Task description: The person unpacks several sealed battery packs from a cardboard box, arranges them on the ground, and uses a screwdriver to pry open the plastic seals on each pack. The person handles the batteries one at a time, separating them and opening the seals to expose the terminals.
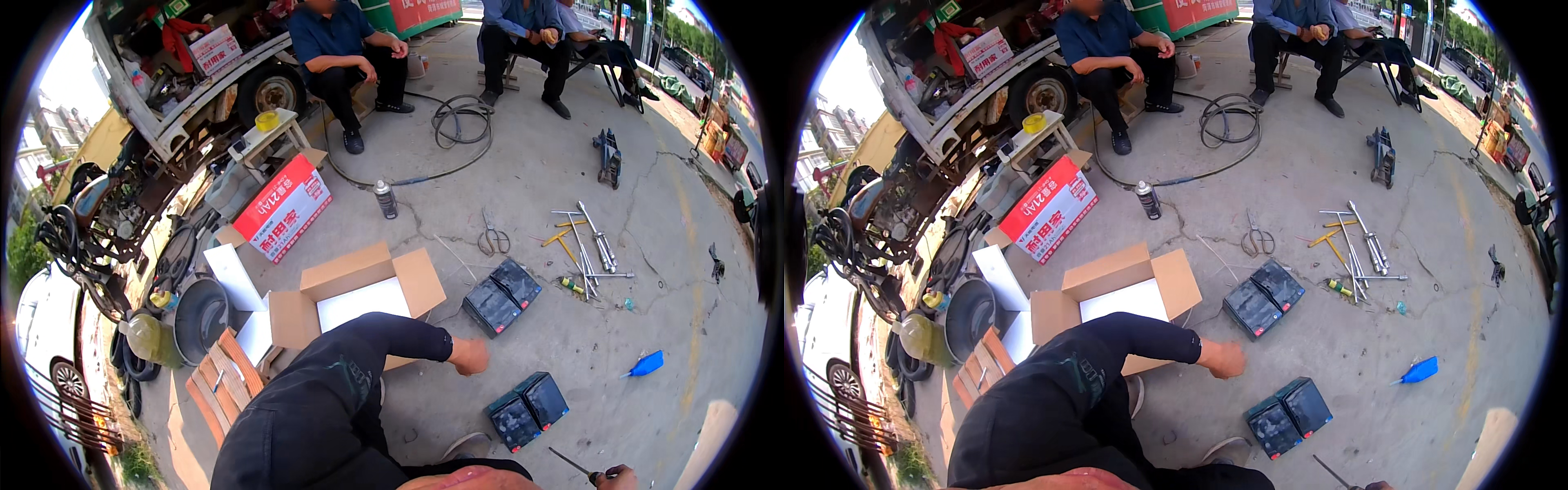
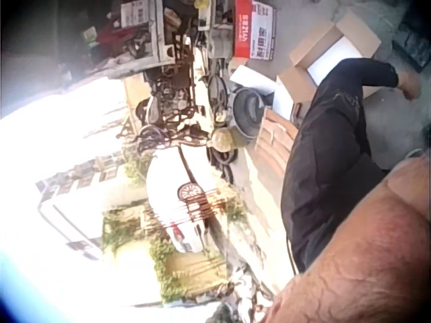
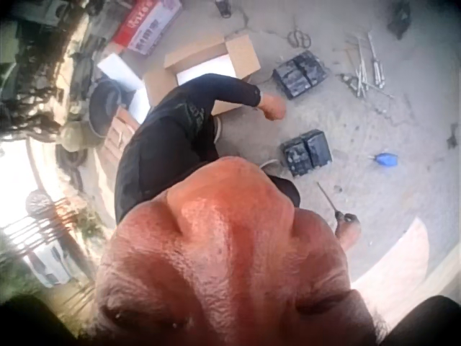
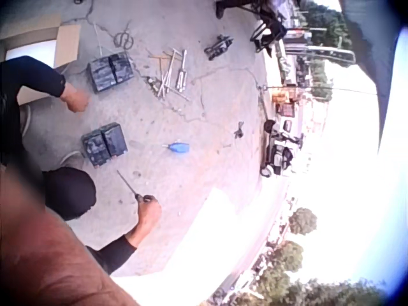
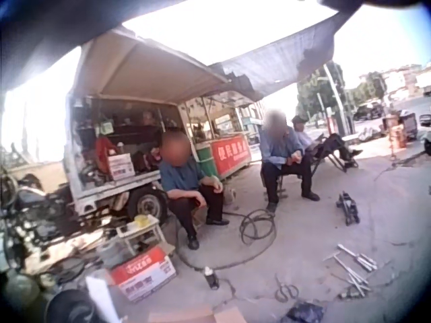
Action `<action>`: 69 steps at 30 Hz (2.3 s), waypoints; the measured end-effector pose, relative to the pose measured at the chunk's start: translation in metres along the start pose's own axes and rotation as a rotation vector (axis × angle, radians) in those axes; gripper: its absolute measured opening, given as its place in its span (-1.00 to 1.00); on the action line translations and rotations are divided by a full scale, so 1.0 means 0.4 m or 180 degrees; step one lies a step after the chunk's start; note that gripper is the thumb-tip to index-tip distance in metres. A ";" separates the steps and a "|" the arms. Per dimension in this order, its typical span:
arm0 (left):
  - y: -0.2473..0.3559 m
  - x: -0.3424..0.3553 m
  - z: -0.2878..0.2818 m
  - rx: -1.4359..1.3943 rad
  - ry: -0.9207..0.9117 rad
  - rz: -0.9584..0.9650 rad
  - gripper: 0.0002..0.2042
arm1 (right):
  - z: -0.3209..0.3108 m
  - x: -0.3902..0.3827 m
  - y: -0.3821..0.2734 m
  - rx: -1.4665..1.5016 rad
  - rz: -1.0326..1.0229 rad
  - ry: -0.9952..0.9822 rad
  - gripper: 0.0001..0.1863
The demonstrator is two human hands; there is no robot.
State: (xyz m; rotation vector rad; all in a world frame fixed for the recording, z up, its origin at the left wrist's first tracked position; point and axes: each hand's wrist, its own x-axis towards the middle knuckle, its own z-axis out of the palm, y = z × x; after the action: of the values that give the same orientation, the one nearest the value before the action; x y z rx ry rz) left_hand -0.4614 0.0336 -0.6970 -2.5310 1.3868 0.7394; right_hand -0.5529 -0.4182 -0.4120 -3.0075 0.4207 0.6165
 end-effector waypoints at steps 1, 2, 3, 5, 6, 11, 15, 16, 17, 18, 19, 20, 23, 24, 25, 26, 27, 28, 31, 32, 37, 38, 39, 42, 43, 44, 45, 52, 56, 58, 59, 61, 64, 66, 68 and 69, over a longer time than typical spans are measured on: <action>0.008 -0.008 -0.016 0.0005 -0.0039 0.0098 -0.70 | 0.000 -0.003 0.003 -0.0005 0.0024 -0.0015 -0.54; 0.015 -0.017 -0.013 -0.0071 -0.0160 0.0130 -0.69 | 0.001 -0.002 0.005 -0.0016 0.0019 -0.0054 -0.54; 0.024 -0.021 -0.009 -0.0144 -0.0279 0.0174 -0.69 | 0.006 -0.002 0.011 -0.0013 -0.0013 -0.0051 -0.54; 0.040 -0.014 -0.004 -0.0218 -0.0418 0.0279 -0.68 | 0.018 -0.008 0.033 0.0002 -0.0007 -0.0031 -0.53; 0.042 -0.017 0.007 -0.0208 -0.0459 0.0347 -0.68 | 0.024 -0.010 0.037 0.0050 -0.0094 0.0027 -0.54; 0.076 -0.008 -0.006 -0.0412 -0.0009 0.0753 -0.73 | 0.102 0.008 0.084 0.0350 0.0056 0.0978 -0.73; 0.129 -0.011 -0.048 -0.1034 0.0580 0.1429 -0.80 | 0.103 -0.013 0.060 0.0378 0.0240 0.0798 -0.73; 0.150 0.005 -0.065 -0.1070 0.0574 0.1545 -0.80 | 0.110 -0.019 0.063 0.0400 0.0201 0.0882 -0.73; 0.170 0.001 -0.089 -0.1108 0.0551 0.1626 -0.79 | 0.113 -0.026 0.061 0.0442 0.0131 0.0955 -0.72; 0.198 0.011 -0.123 -0.0946 0.0692 0.1804 -0.79 | 0.106 -0.037 0.060 0.0422 0.0220 0.0863 -0.71; 0.222 0.022 -0.165 -0.0775 0.0830 0.1987 -0.80 | 0.093 -0.047 0.054 0.0414 0.0318 0.0777 -0.71; 0.246 0.028 -0.193 -0.0631 0.0940 0.2195 -0.80 | 0.079 -0.067 0.057 0.0413 0.0441 0.0650 -0.70; 0.295 0.079 -0.216 -0.0225 0.1678 0.1853 -0.39 | 0.066 -0.055 0.045 0.0578 0.0377 0.0484 -0.73; 0.291 0.090 -0.175 -0.0130 0.1443 0.1527 -0.16 | 0.087 -0.035 0.026 0.0606 0.0211 0.0487 -0.73; 0.319 0.136 -0.139 -0.0463 0.1413 0.1380 -0.09 | 0.084 -0.034 0.018 0.0496 0.0247 0.0436 -0.72; 0.343 0.178 -0.125 -0.0483 0.1486 0.1175 -0.06 | 0.070 -0.052 0.019 0.0383 0.0280 0.0358 -0.73; 0.351 0.213 -0.096 -0.0495 0.1579 0.0983 -0.05 | 0.065 -0.052 0.018 0.0454 0.0223 0.0446 -0.74; 0.372 0.244 -0.130 -0.0701 0.1409 0.1021 -0.18 | 0.063 -0.061 0.050 0.0502 0.0327 0.0456 -0.74; 0.434 0.277 -0.091 -0.0179 0.1884 0.0418 -0.31 | 0.068 -0.065 0.057 0.0764 0.0357 0.0433 -0.76; 0.456 0.286 -0.089 -0.0098 0.1736 0.0341 -0.40 | 0.065 -0.065 0.058 0.0751 0.0411 0.0425 -0.76; 0.454 0.304 -0.098 -0.0713 0.1923 0.0626 -0.82 | 0.062 -0.052 0.047 0.0455 0.0196 0.0653 -0.78; 0.446 0.300 -0.116 -0.0803 0.1870 0.0630 -0.81 | 0.060 -0.051 0.045 0.0475 0.0293 0.0579 -0.78; 0.429 0.294 -0.145 -0.0894 0.1843 0.0532 -0.73 | 0.084 -0.047 0.061 0.0637 0.0290 0.0666 -0.78; 0.373 0.314 -0.177 -0.0934 0.1808 0.0252 -0.63 | 0.107 -0.040 0.069 0.0624 0.0075 0.0793 -0.78; 0.344 0.340 -0.178 -0.0843 0.1829 0.0166 -0.60 | 0.120 -0.036 0.087 0.0505 0.0086 0.0730 -0.77; 0.293 0.345 -0.177 -0.0731 0.1858 0.0120 -0.58 | 0.063 -0.035 0.060 0.0319 0.0208 0.0098 -0.56; 0.266 0.347 -0.192 -0.0784 0.1849 0.0087 -0.57 | 0.063 -0.029 0.069 0.0298 0.0137 0.0175 -0.57; 0.090 0.305 -0.176 -0.0739 0.1999 -0.0127 -0.52 | 0.044 0.008 0.073 0.0040 0.0005 0.0131 -0.64; 0.024 0.319 -0.214 -0.0565 0.1920 -0.0120 -0.49 | 0.010 0.027 0.042 0.0019 -0.0032 0.0006 -0.64; -0.012 0.356 -0.262 -0.0564 0.1851 -0.0247 -0.49 | 0.008 0.035 0.058 0.0043 -0.0126 -0.0015 -0.57; -0.001 0.389 -0.268 -0.0526 0.1906 -0.0324 -0.49 | 0.047 0.011 0.067 0.0256 -0.0421 0.0854 -0.75; -0.050 0.415 -0.225 -0.0399 0.2048 -0.0590 -0.47 | 0.034 0.038 0.049 0.0495 -0.0007 0.0344 -0.78; -0.060 0.423 -0.204 -0.0429 0.2073 -0.0627 -0.51 | 0.014 0.043 0.035 0.0534 -0.0033 0.0206 -0.79; -0.042 0.415 -0.202 -0.0169 0.2081 -0.0664 -0.57 | 0.015 0.032 0.068 0.0545 -0.0053 0.0260 -0.79; 0.003 0.404 -0.194 -0.0090 0.1993 -0.0504 -0.58 | 0.020 -0.007 0.108 0.0617 0.0059 0.0333 -0.79; -0.012 0.386 -0.184 0.0037 0.1932 -0.0362 -0.59 | 0.034 -0.009 0.115 0.0708 0.0033 0.0371 -0.79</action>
State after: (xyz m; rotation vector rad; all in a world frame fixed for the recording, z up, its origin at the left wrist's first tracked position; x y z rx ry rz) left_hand -0.3632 -0.1058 -0.7100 -2.9265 1.3573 -0.0788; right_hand -0.5738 -0.4604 -0.4225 -2.8380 0.4764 0.3681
